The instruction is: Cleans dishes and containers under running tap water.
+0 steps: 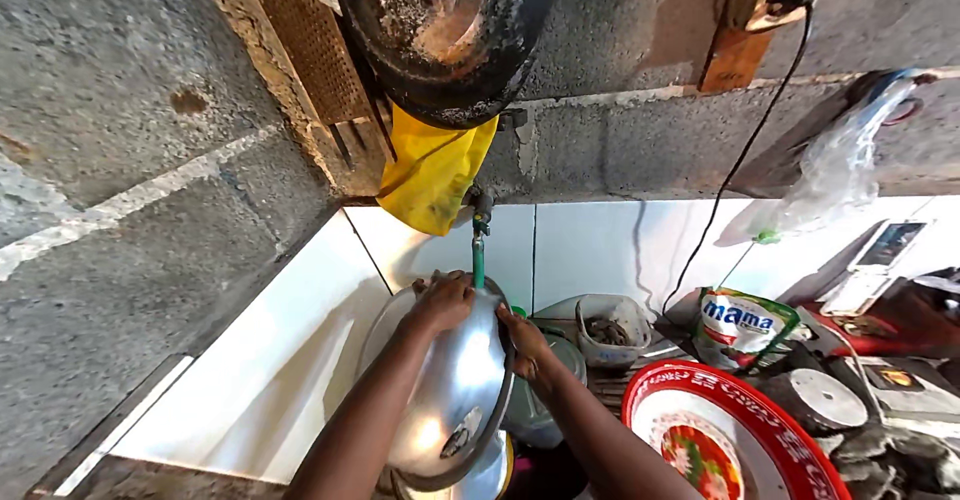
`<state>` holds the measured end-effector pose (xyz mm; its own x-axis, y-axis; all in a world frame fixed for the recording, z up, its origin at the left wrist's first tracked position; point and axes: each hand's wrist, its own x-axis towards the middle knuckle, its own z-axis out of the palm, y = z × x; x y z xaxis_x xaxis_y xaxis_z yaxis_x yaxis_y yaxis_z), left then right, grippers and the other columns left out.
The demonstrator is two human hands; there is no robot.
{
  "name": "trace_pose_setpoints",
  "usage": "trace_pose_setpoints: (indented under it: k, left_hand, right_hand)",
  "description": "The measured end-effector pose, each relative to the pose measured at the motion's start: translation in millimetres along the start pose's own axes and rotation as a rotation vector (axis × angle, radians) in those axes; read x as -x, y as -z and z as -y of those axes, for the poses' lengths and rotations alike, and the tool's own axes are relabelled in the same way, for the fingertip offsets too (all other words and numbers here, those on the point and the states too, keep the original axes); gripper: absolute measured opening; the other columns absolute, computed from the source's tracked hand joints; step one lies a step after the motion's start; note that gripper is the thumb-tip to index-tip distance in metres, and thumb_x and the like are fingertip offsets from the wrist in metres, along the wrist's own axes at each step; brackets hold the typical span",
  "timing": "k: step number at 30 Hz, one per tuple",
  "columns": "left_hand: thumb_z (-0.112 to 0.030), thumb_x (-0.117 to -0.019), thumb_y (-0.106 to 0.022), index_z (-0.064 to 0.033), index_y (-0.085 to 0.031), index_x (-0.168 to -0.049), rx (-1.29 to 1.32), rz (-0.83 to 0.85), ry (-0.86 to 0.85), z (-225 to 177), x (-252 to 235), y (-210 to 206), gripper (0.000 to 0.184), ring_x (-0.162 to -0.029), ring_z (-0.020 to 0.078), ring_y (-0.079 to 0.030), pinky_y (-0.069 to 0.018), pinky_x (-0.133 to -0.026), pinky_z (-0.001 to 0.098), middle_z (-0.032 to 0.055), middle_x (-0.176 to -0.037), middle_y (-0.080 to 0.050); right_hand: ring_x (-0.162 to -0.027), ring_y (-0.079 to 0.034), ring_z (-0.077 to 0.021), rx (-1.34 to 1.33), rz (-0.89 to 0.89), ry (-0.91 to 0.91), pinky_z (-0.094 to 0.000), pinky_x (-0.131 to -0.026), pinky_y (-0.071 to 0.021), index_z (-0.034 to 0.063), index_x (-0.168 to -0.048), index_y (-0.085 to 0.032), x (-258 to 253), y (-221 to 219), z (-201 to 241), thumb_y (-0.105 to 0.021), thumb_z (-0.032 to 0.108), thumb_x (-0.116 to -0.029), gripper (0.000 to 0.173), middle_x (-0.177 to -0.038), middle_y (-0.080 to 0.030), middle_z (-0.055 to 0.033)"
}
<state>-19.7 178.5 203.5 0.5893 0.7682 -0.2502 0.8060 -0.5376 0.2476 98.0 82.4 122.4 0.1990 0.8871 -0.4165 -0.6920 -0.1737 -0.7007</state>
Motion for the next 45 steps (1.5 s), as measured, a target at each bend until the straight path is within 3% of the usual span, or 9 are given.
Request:
trace_pose_setpoints:
  k: [9, 14, 18, 24, 33, 36, 41, 43, 45]
  left_hand:
    - [-0.049, -0.1082, -0.035, 0.0000, -0.025, -0.160, -0.179, -0.110, 0.080, -24, 30, -37, 0.072, -0.157, 0.0349, -0.012, -0.0089, -0.122, 0.0614, 0.0184, -0.168, -0.022]
    - [-0.033, -0.1045, -0.051, -0.0170, -0.052, -0.151, -0.097, -0.266, -0.176, -18, 55, -88, 0.049, -0.153, 0.0457, -0.020, -0.0186, -0.117, 0.0678, 0.0126, -0.163, -0.036]
    - [-0.029, -0.1030, -0.051, -0.0261, -0.064, -0.140, -0.001, -0.300, -0.397, -6, 55, -108, 0.039, -0.152, 0.0371, -0.030, -0.0208, -0.117, 0.0664, 0.0054, -0.157, -0.047]
    - [-0.042, -0.1102, -0.032, -0.0344, -0.032, -0.161, 0.126, -0.023, -0.206, 6, 38, -84, 0.051, -0.156, 0.0327, -0.016, -0.0153, -0.122, 0.0590, 0.0057, -0.170, -0.020]
    - [-0.041, -0.1114, -0.030, -0.0199, -0.034, -0.160, 0.275, 0.026, 0.063, 56, -10, -74, 0.053, -0.156, 0.0344, -0.017, -0.0123, -0.122, 0.0639, 0.0104, -0.169, -0.023]
    - [-0.037, -0.1123, -0.030, -0.0114, -0.030, -0.161, 0.669, -0.038, 0.218, 82, -9, -87, 0.055, -0.153, 0.0351, -0.025, -0.0217, -0.123, 0.0553, 0.0185, -0.166, -0.026]
    - [-0.054, -0.1086, -0.032, -0.0144, -0.047, -0.148, 1.227, -0.053, 0.698, 123, 7, -128, 0.058, -0.118, 0.0346, -0.060, -0.0482, -0.094, 0.0547, 0.0177, -0.136, -0.060]
    - [-0.047, -0.1100, -0.035, -0.0148, -0.050, -0.144, 1.239, -0.051, 0.713, 136, 15, -140, 0.049, -0.098, 0.0229, -0.064, -0.0517, -0.081, 0.0416, 0.0116, -0.124, -0.065]
    - [-0.038, -0.1110, -0.039, -0.0116, -0.054, -0.134, 1.238, -0.105, 0.689, 144, 26, -152, 0.039, -0.061, 0.0092, -0.050, -0.0421, -0.052, 0.0245, 0.0052, -0.092, -0.062]
  right_hand:
    - [-0.088, -0.068, -0.0194, -0.041, 0.000, -0.041, -0.0379, -0.077, -0.0582, 0.0015, -0.130, -0.054, -25, 25, 0, -0.036, 0.040, -0.1116, 0.047, -0.101, -0.067, -0.0133]
    - [-0.095, -0.069, -0.0229, -0.004, -0.002, -0.103, -0.0426, -0.081, -0.0585, 0.0026, -0.135, -0.053, -42, 52, -8, -0.032, 0.047, -0.1109, 0.054, -0.109, -0.068, -0.0155]
    - [-0.093, -0.069, -0.0224, 0.035, -0.048, -0.155, -0.0426, -0.079, -0.0589, 0.0041, -0.133, -0.054, -54, 84, -7, -0.033, 0.049, -0.1099, 0.055, -0.106, -0.069, -0.0141]
    - [-0.094, -0.070, -0.0236, 0.024, -0.127, -0.142, -0.0450, -0.079, -0.0598, 0.0059, -0.135, -0.054, -44, 115, -6, -0.034, 0.049, -0.1095, 0.054, -0.108, -0.069, -0.0145]
    - [-0.091, -0.071, -0.0228, -0.073, -0.246, -0.113, -0.0445, -0.076, -0.0608, 0.0091, -0.133, -0.055, -6, 155, 5, -0.033, 0.048, -0.1098, 0.050, -0.105, -0.070, -0.0134]
    - [-0.089, -0.072, -0.0221, -0.085, -0.224, -0.120, -0.0436, -0.075, -0.0620, 0.0088, -0.131, -0.056, 0, 164, 10, -0.031, 0.050, -0.1096, 0.052, -0.102, -0.072, -0.0126]
    - [-0.088, -0.072, -0.0199, 0.001, -0.185, -0.107, -0.0406, -0.074, -0.0618, 0.0090, -0.129, -0.057, -4, 161, 22, -0.030, 0.048, -0.1101, 0.051, -0.100, -0.072, -0.0110]
    - [-0.085, -0.072, -0.0189, 0.010, -0.153, -0.111, -0.0392, -0.072, -0.0619, 0.0088, -0.126, -0.058, -15, 158, 26, -0.030, 0.048, -0.1102, 0.051, -0.098, -0.072, -0.0105]
    - [-0.082, -0.072, -0.0180, 0.015, -0.106, -0.123, -0.0375, -0.069, -0.0617, 0.0085, -0.123, -0.059, -24, 152, 30, -0.030, 0.048, -0.1103, 0.051, -0.094, -0.072, -0.0099]
